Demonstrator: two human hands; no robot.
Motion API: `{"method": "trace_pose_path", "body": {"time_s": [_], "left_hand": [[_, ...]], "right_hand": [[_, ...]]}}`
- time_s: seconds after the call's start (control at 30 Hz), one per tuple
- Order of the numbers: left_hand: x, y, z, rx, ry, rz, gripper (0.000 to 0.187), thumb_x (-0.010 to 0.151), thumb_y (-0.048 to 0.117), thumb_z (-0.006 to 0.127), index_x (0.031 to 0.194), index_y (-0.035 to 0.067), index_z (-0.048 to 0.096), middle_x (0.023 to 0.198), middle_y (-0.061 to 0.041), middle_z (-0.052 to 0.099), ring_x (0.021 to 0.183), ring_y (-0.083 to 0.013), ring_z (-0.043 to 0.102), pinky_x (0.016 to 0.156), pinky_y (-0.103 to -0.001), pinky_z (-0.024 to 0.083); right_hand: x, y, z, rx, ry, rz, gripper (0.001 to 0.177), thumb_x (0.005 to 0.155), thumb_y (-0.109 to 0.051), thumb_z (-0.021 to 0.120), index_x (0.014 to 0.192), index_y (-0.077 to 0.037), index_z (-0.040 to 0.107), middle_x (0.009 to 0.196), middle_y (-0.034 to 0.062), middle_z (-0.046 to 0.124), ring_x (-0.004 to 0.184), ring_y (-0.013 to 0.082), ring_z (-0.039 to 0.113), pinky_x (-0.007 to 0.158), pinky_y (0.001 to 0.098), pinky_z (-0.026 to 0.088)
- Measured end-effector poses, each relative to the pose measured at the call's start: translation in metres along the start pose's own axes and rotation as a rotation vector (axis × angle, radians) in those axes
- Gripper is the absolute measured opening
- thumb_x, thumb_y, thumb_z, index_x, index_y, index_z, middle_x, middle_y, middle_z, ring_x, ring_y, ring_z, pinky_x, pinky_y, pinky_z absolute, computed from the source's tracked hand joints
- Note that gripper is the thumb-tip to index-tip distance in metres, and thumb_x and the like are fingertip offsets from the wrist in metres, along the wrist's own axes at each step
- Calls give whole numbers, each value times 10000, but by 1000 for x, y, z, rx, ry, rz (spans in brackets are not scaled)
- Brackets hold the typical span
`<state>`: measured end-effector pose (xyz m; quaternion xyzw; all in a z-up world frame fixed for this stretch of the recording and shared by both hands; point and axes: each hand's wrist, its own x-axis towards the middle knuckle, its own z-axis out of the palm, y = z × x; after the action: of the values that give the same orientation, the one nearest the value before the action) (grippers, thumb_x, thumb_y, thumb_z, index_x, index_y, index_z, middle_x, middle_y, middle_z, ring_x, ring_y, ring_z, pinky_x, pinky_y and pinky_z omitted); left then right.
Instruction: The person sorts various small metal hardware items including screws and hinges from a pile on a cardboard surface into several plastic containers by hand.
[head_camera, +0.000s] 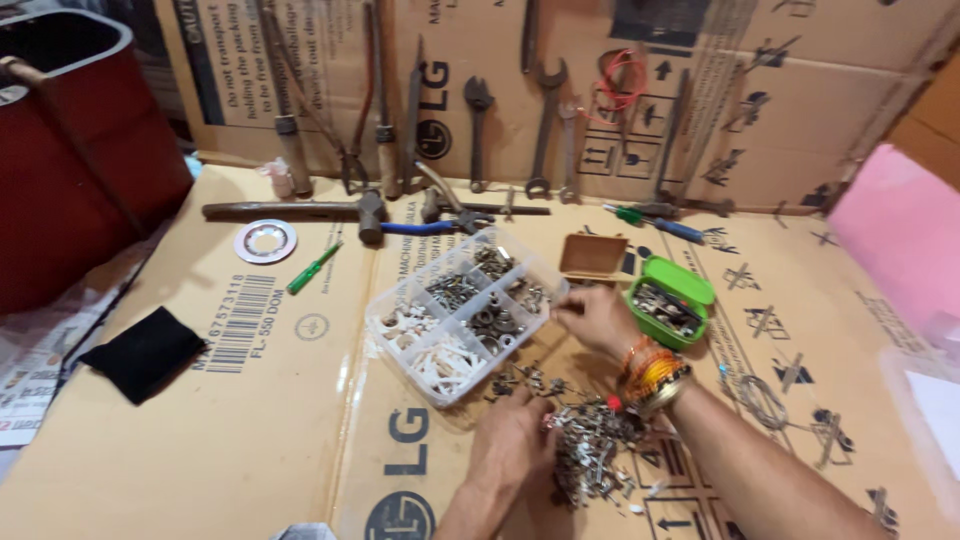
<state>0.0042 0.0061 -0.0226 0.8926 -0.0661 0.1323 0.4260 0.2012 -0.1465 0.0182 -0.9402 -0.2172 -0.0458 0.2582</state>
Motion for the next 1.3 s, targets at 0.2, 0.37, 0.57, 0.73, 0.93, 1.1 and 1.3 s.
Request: {"method": "trace_pose_path", "body": {"time_s": [0.2, 0.37, 0.57, 0.73, 0.93, 1.1, 1.3], "left_hand": [[-4, -1, 2, 119, -89, 46, 216, 792, 216, 789, 958, 85, 742, 968, -153, 687, 945, -379, 662, 830, -492, 533], [-9, 4, -5, 129, -193, 92, 308, 763, 229, 818, 1021, 79, 742, 997, -150, 683, 989, -372, 644, 875, -489, 500], [-13, 9, -10, 111, -250, 215, 386, 689, 221, 854, 1036, 83, 758, 1039, -127, 689, 1021, -363, 622, 884, -475, 491], [-13, 17, -15, 161, -337, 179, 376, 694, 236, 857, 1039, 121, 761, 1030, -95, 691, 1024, -329, 624, 891, -447, 506], [-12, 11, -11, 138, -278, 239, 402, 676, 241, 873, 1026, 88, 750, 1074, -110, 689, 1049, -347, 609, 906, -470, 478], [-13, 9, -12, 153, -319, 170, 379, 735, 255, 844, 1065, 101, 739, 1078, -92, 679, 1081, -331, 599, 925, -465, 469], [-11, 12, -14, 131, -300, 175, 432, 771, 293, 838, 1150, 113, 735, 1132, -92, 669, 1096, -323, 580, 943, -473, 448]], "right_hand": [[-119, 25, -50, -103, -170, 125, 226, 850, -259, 770, 1023, -119, 812, 935, 87, 798, 810, 179, 768, 779, 314, 608], [-188, 49, -69, 42, -211, 286, 206, 808, -186, 761, 998, -125, 814, 942, 55, 816, 825, 174, 796, 787, 308, 629], [-215, 56, -68, -22, -351, 137, 236, 761, -130, 775, 996, -134, 795, 924, 58, 799, 852, 202, 772, 818, 317, 603], [-214, 46, -60, -87, -398, 37, 206, 744, -177, 820, 937, -118, 776, 897, 52, 762, 891, 249, 709, 801, 383, 570], [-212, 51, -47, -113, -324, 87, 139, 809, -206, 770, 908, -112, 745, 883, 30, 748, 898, 259, 700, 805, 400, 559], [-208, 55, -40, -74, -113, -54, 99, 821, -182, 740, 832, -88, 766, 825, 56, 770, 815, 261, 732, 763, 373, 571], [-205, 37, -40, 222, -113, 403, 166, 870, -177, 739, 993, -78, 790, 859, 50, 817, 687, 145, 774, 664, 293, 603]]}}
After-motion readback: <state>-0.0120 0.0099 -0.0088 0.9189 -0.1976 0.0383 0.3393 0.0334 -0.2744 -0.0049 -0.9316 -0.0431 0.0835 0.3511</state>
